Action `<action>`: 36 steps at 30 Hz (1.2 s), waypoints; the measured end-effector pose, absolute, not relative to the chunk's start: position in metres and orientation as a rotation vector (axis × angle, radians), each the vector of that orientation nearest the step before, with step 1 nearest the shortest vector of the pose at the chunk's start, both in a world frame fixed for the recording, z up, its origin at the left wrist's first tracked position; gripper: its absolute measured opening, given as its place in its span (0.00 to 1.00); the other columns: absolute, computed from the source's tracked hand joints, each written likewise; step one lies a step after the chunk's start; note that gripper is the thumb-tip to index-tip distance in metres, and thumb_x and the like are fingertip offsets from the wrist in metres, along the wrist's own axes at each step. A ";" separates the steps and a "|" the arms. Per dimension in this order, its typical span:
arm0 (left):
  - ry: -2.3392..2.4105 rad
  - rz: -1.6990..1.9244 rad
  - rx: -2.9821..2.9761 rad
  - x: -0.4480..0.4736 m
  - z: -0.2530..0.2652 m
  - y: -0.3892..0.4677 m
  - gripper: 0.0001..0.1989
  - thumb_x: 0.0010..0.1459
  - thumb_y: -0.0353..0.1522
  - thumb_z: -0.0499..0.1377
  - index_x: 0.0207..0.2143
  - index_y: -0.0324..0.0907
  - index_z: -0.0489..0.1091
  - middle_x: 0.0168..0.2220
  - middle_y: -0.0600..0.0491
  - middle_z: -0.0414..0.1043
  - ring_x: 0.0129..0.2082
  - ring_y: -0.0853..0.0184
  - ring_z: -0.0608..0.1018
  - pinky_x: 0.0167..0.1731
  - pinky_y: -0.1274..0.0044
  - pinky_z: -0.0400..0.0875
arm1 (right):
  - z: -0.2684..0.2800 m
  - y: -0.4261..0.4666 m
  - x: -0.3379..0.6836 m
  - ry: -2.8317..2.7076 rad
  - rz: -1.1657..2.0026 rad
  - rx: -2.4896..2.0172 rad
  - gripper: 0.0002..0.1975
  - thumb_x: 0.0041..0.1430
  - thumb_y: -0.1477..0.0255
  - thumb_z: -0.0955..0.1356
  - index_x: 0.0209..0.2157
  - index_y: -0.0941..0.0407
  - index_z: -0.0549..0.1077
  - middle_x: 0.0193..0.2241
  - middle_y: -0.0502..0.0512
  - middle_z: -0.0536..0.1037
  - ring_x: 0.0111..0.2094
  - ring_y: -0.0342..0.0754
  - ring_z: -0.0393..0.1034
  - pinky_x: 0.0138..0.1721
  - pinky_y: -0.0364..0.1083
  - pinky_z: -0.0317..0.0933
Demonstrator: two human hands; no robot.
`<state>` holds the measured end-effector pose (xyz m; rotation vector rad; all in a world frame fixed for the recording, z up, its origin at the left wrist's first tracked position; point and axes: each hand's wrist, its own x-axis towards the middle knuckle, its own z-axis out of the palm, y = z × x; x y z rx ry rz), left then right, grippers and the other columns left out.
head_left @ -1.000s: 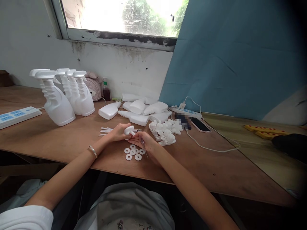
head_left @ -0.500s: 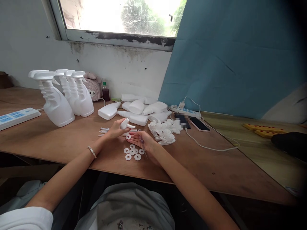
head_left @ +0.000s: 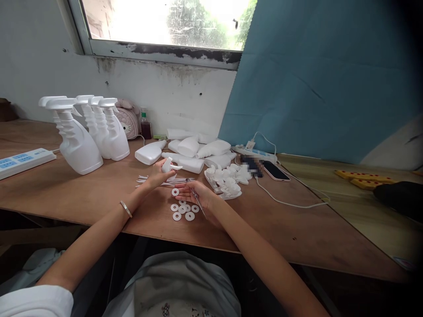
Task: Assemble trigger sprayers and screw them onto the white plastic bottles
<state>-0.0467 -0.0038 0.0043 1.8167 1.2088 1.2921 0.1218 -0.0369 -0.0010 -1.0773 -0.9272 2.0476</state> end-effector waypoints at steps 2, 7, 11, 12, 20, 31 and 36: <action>1.226 1.295 1.864 -0.047 0.003 -0.002 0.12 0.42 0.35 0.60 0.26 0.39 0.61 0.22 0.58 0.61 0.20 0.74 0.63 0.19 0.83 0.58 | -0.001 -0.037 0.122 -0.954 2.045 -1.083 0.14 0.50 0.84 0.59 0.37 0.65 0.71 0.24 0.59 0.77 0.27 0.46 0.74 0.38 0.48 0.70; 1.245 1.277 1.893 -0.048 0.002 0.000 0.12 0.41 0.36 0.60 0.27 0.39 0.62 0.23 0.58 0.61 0.22 0.73 0.64 0.22 0.82 0.58 | -0.001 -0.037 0.123 -1.010 2.043 -1.090 0.15 0.51 0.82 0.59 0.38 0.63 0.72 0.25 0.58 0.78 0.28 0.46 0.75 0.39 0.49 0.69; 1.227 1.268 1.917 -0.048 0.001 0.000 0.11 0.42 0.35 0.59 0.27 0.39 0.62 0.23 0.58 0.61 0.23 0.72 0.64 0.23 0.82 0.59 | 0.000 -0.038 0.125 -1.040 2.045 -1.091 0.16 0.50 0.83 0.57 0.38 0.63 0.72 0.27 0.60 0.79 0.29 0.46 0.75 0.40 0.49 0.68; 1.223 1.263 1.923 -0.048 0.001 0.000 0.11 0.43 0.35 0.59 0.26 0.39 0.62 0.23 0.58 0.61 0.23 0.72 0.64 0.23 0.82 0.59 | 0.000 -0.038 0.125 -1.046 2.044 -1.088 0.16 0.50 0.83 0.57 0.38 0.64 0.72 0.27 0.60 0.79 0.30 0.46 0.75 0.40 0.48 0.68; 1.240 1.227 1.918 -0.047 0.002 -0.002 0.10 0.42 0.35 0.58 0.26 0.39 0.61 0.23 0.58 0.61 0.22 0.73 0.64 0.22 0.82 0.59 | 0.001 -0.038 0.126 -1.071 2.030 -1.102 0.16 0.49 0.83 0.58 0.37 0.64 0.72 0.28 0.61 0.79 0.31 0.46 0.75 0.41 0.48 0.67; 1.111 1.123 1.756 -0.046 -0.001 -0.001 0.13 0.42 0.35 0.61 0.29 0.40 0.61 0.20 0.59 0.62 0.15 0.76 0.61 0.13 0.84 0.56 | 0.001 -0.038 0.126 -1.130 2.016 -1.167 0.12 0.50 0.80 0.59 0.33 0.64 0.72 0.26 0.61 0.78 0.27 0.46 0.74 0.32 0.44 0.68; 1.094 1.101 1.607 -0.045 0.002 -0.003 0.14 0.42 0.35 0.61 0.30 0.39 0.62 0.20 0.58 0.64 0.14 0.76 0.62 0.10 0.84 0.55 | -0.003 -0.035 0.127 -1.163 1.942 -1.218 0.12 0.48 0.80 0.59 0.32 0.63 0.72 0.25 0.60 0.78 0.23 0.44 0.72 0.24 0.41 0.65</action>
